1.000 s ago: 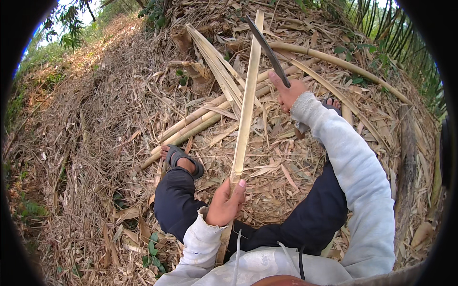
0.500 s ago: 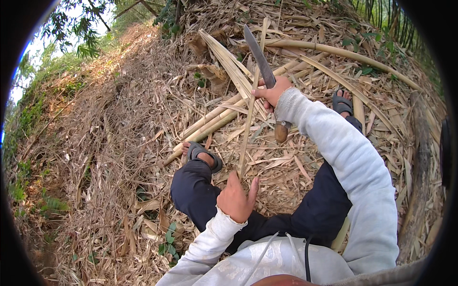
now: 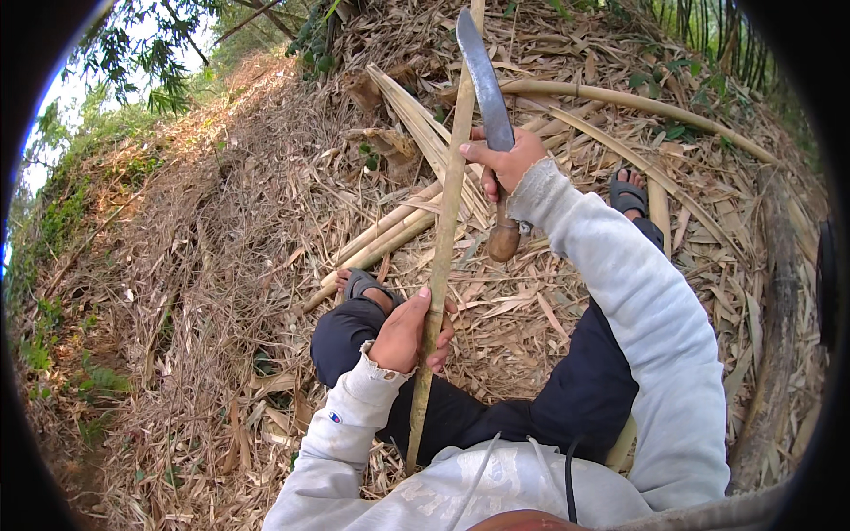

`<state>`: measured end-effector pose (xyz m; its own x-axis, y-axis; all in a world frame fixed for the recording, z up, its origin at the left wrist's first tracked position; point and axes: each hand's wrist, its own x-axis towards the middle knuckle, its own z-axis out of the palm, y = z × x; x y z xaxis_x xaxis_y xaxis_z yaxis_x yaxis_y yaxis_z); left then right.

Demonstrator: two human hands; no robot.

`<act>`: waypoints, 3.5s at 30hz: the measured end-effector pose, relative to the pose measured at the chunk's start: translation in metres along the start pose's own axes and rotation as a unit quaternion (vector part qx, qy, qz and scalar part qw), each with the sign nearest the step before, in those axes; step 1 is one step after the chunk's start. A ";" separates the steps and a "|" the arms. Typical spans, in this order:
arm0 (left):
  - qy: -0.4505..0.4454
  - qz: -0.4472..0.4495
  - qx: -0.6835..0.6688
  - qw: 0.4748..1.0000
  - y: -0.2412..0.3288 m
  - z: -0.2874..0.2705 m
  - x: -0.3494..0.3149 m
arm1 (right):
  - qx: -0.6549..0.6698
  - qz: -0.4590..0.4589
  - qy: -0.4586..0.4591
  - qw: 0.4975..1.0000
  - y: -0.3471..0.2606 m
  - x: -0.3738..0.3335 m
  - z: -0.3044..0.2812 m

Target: The person shaves a long bamboo strip with a knife while sitting on the ground.

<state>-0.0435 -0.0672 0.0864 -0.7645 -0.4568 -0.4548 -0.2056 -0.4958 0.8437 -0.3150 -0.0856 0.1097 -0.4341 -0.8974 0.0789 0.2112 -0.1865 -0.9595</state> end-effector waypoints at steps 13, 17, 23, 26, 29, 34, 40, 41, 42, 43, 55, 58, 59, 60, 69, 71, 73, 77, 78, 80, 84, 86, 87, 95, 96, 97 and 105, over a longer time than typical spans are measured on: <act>0.071 0.116 -0.050 0.989 0.045 0.000 0.036 | -0.543 -0.293 -0.095 0.781 0.009 -0.028 -0.002; 0.101 0.131 -0.087 0.982 0.036 -0.013 0.035 | -0.577 -0.316 -0.185 0.730 0.021 -0.043 0.019; 0.114 0.128 -0.155 0.973 0.028 -0.021 0.024 | -0.597 -0.343 -0.285 0.667 0.028 -0.045 0.035; 0.111 0.127 -0.166 0.972 0.023 -0.025 0.019 | -0.590 -0.335 -0.296 0.672 0.029 -0.039 0.041; 0.118 0.132 -0.152 0.972 0.015 -0.027 0.017 | -0.588 -0.353 -0.301 0.663 0.030 -0.031 0.041; 0.102 0.139 -0.155 0.973 0.014 -0.031 0.009 | -0.611 -0.392 -0.201 0.658 0.027 -0.007 0.027; 0.142 0.100 -0.149 0.973 0.011 -0.025 0.014 | -0.636 -0.262 -0.200 0.698 0.037 -0.010 0.020; 0.161 0.095 -0.143 0.972 0.009 -0.023 0.015 | -0.630 -0.297 -0.230 0.680 0.037 -0.023 0.032; 0.180 0.089 -0.137 0.970 0.006 -0.022 0.016 | -0.622 -0.330 -0.260 0.660 0.035 -0.029 0.039; 0.192 0.105 -0.122 0.968 0.003 -0.020 0.016 | -0.620 -0.337 -0.266 0.657 0.033 -0.029 0.040; 0.094 0.083 -0.083 0.989 -0.001 -0.014 0.006 | -0.603 -0.265 0.009 0.753 0.006 0.032 -0.036; 0.106 0.092 -0.083 0.987 -0.001 -0.015 0.011 | -0.678 -0.269 -0.133 0.671 0.028 -0.007 -0.008; 0.107 0.097 -0.079 0.986 -0.003 -0.018 0.009 | -0.666 -0.305 -0.160 0.662 0.027 -0.011 0.002; 0.109 0.102 -0.075 0.986 -0.004 -0.021 0.007 | -0.652 -0.341 -0.187 0.651 0.021 -0.015 0.011; 0.070 0.070 -0.118 0.988 -0.010 -0.027 0.000 | -0.635 -0.298 -0.099 0.706 0.036 0.012 -0.021; 0.066 0.084 -0.085 0.991 -0.011 -0.027 -0.006 | -0.640 -0.331 -0.117 0.684 0.026 0.006 -0.016; 0.057 0.088 -0.076 0.992 -0.011 -0.029 -0.009 | -0.627 -0.354 -0.103 0.687 0.018 0.018 -0.028; 0.058 0.060 -0.043 0.996 -0.023 -0.029 -0.011 | -0.617 -0.263 0.000 0.742 0.021 0.042 -0.069; 0.059 0.063 -0.038 0.996 -0.028 -0.029 -0.012 | -0.635 -0.243 -0.024 0.733 0.029 0.031 -0.066; 0.074 0.066 -0.031 0.995 -0.037 -0.030 -0.018 | -0.643 -0.270 -0.101 0.710 0.029 0.014 -0.042; 0.056 0.062 -0.033 0.996 -0.036 -0.029 -0.021 | -0.628 -0.312 -0.045 0.711 0.009 0.026 -0.058; 0.055 0.055 -0.045 0.996 -0.035 -0.024 -0.023 | -0.617 -0.292 -0.051 0.729 0.008 0.034 -0.069; 0.047 0.040 -0.063 0.996 -0.040 -0.026 -0.028 | -0.646 -0.276 -0.046 0.710 0.016 0.027 -0.070; 0.065 0.038 -0.125 0.989 -0.045 -0.024 -0.059 | -0.635 -0.388 -0.136 0.655 0.001 0.002 -0.025; 0.068 0.036 -0.127 0.989 -0.049 -0.024 -0.064 | -0.669 -0.308 -0.059 0.674 0.002 0.018 -0.036; 0.067 0.024 -0.121 0.990 -0.054 -0.023 -0.063 | -0.675 -0.241 -0.004 0.697 0.010 0.040 -0.060; 0.099 0.036 -0.119 0.987 -0.070 -0.021 -0.077 | -0.687 -0.283 -0.119 0.659 0.010 0.017 -0.022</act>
<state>0.0427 -0.0127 0.0567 -0.6322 -0.6218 -0.4623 0.0122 -0.6046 0.7965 -0.3397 -0.0942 0.0959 0.0813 -0.9076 0.4120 -0.9883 -0.1270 -0.0847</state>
